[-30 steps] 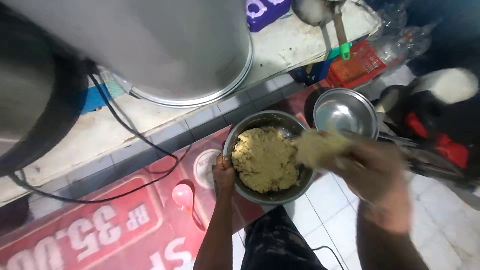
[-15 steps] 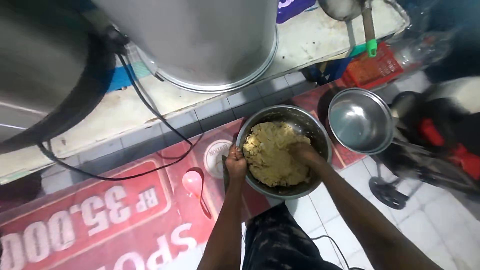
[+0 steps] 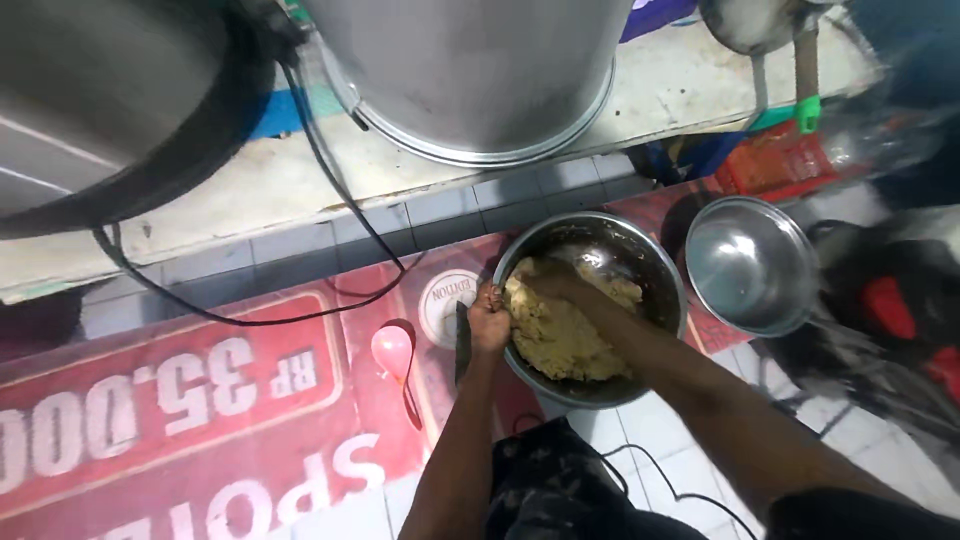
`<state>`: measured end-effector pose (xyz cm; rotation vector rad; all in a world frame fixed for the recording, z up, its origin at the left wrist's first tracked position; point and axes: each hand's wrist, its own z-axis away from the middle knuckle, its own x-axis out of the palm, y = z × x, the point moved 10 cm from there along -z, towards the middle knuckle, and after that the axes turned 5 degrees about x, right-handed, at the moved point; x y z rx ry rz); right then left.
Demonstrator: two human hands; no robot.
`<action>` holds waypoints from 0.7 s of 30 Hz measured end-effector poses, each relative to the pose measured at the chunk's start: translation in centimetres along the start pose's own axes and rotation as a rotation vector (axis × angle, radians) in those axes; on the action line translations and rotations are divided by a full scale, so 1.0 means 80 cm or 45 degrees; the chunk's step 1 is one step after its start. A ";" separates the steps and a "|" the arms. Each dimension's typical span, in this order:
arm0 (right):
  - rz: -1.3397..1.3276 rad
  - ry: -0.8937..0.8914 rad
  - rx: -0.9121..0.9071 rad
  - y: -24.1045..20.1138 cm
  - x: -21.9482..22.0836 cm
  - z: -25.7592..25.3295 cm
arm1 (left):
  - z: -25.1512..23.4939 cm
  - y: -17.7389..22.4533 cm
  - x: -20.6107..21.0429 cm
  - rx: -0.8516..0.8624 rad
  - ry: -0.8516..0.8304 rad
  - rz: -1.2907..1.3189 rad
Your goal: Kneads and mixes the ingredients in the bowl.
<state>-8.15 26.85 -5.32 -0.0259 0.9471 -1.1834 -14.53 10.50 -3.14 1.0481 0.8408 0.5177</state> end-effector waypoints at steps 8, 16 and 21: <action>0.621 -0.042 -0.291 -0.061 -0.079 0.099 | -0.001 0.002 0.000 0.002 -0.003 -0.126; 1.183 -0.044 -0.968 -0.012 -0.074 0.003 | -0.005 0.000 -0.001 0.021 0.000 -0.155; 1.048 0.097 -0.499 0.079 -0.120 0.025 | 0.000 -0.007 -0.002 -0.016 0.018 -0.118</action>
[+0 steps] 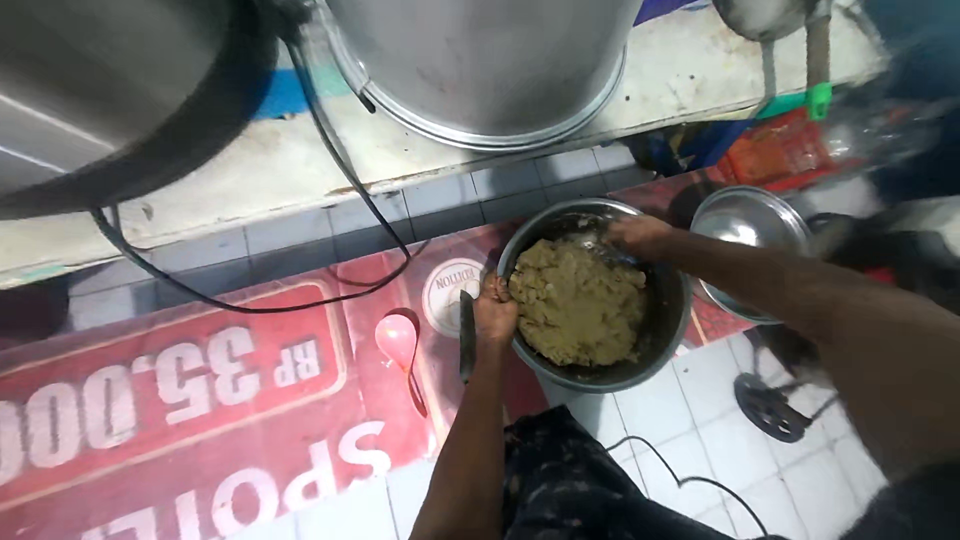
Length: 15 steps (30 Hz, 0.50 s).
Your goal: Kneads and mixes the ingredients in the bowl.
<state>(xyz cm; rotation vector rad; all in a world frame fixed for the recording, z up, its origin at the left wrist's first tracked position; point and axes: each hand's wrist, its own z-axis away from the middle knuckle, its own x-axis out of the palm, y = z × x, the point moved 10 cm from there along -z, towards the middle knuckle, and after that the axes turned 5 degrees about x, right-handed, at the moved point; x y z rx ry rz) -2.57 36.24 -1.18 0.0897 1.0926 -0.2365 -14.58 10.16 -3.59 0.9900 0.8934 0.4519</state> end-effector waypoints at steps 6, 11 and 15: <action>-0.025 -0.508 0.426 -0.003 0.065 0.119 | 0.002 0.005 0.001 -0.026 0.001 -0.112; 0.101 0.089 -0.246 -0.070 -0.015 -0.015 | 0.002 0.001 0.004 -0.029 -0.030 -0.111; 0.051 -0.004 -0.182 -0.052 -0.016 -0.058 | 0.000 0.003 0.002 -0.011 -0.033 -0.124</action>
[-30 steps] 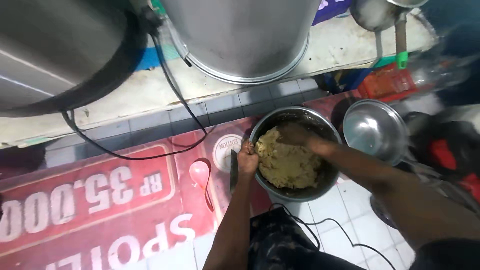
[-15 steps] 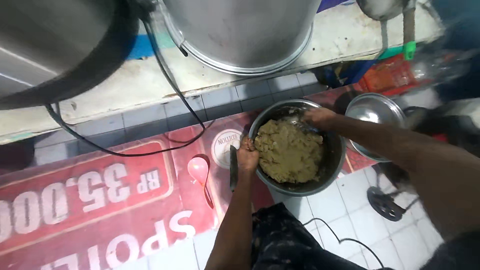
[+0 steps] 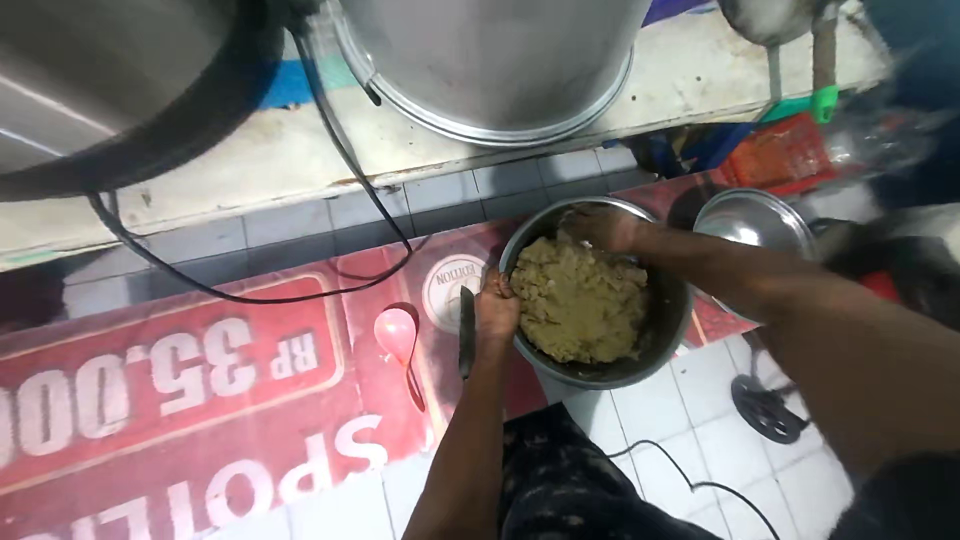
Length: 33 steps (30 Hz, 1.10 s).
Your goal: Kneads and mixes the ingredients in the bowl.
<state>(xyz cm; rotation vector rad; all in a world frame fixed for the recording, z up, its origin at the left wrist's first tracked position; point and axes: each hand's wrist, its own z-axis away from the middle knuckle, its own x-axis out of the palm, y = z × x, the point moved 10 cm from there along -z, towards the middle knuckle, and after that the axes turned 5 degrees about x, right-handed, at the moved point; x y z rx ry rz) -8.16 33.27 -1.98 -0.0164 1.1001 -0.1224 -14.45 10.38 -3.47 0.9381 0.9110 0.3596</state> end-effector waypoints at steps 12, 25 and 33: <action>-0.816 0.140 1.255 0.015 0.102 0.185 | 0.002 0.007 -0.002 0.030 0.041 -0.021; -0.659 -0.171 0.876 -0.040 0.091 0.146 | 0.001 0.007 0.000 -0.037 -0.027 -0.150; 0.210 0.004 -0.109 -0.021 -0.006 0.001 | -0.003 0.009 0.000 0.000 -0.019 -0.147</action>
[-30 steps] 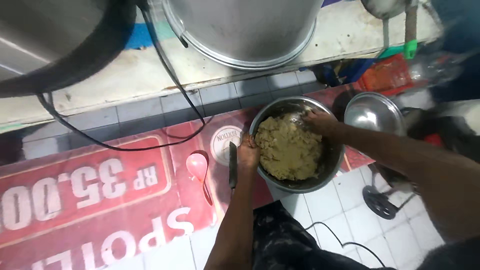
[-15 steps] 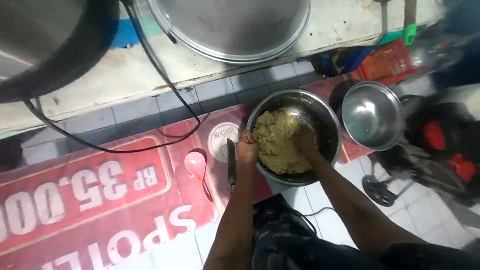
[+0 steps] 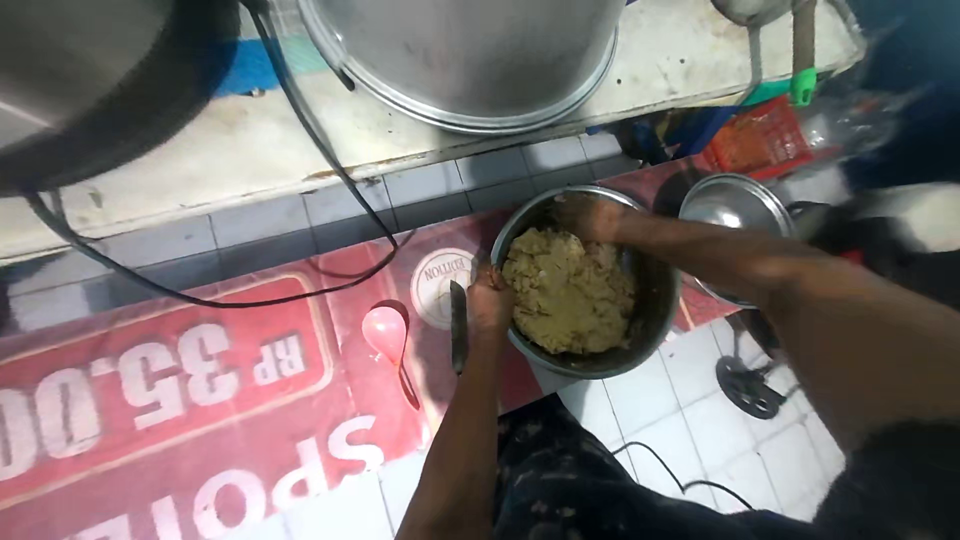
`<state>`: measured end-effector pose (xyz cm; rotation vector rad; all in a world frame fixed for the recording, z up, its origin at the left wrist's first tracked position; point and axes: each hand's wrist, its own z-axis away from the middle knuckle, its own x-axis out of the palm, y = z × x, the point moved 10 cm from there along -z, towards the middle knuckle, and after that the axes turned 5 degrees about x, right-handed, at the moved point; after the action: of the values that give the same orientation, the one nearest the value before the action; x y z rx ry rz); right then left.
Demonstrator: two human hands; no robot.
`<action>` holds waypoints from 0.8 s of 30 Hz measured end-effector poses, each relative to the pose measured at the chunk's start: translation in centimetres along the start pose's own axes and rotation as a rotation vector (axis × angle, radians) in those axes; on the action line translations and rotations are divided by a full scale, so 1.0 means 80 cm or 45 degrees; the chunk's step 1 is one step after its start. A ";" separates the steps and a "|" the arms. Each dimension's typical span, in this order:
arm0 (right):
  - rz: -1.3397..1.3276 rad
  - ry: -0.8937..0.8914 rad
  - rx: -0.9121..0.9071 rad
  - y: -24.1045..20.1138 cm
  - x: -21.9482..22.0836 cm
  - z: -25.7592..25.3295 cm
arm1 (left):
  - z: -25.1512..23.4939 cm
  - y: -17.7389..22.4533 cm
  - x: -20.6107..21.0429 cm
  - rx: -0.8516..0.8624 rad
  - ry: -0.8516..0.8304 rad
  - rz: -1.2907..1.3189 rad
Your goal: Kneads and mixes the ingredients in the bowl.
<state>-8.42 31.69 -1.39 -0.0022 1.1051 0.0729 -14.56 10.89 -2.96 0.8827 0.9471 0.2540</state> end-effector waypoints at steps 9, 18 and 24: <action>-0.197 -0.392 0.575 0.017 0.096 0.170 | 0.000 -0.004 0.003 -0.041 -0.085 -0.041; -1.288 0.687 1.525 0.027 0.013 0.050 | 0.000 0.000 0.003 0.003 -0.107 -0.052; -1.001 0.448 0.859 -0.052 -0.014 0.011 | -0.002 -0.002 0.005 0.010 -0.087 -0.016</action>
<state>-7.88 27.50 -0.11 0.1585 1.3645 -1.0370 -14.44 11.11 -3.35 0.8874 0.8907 0.2086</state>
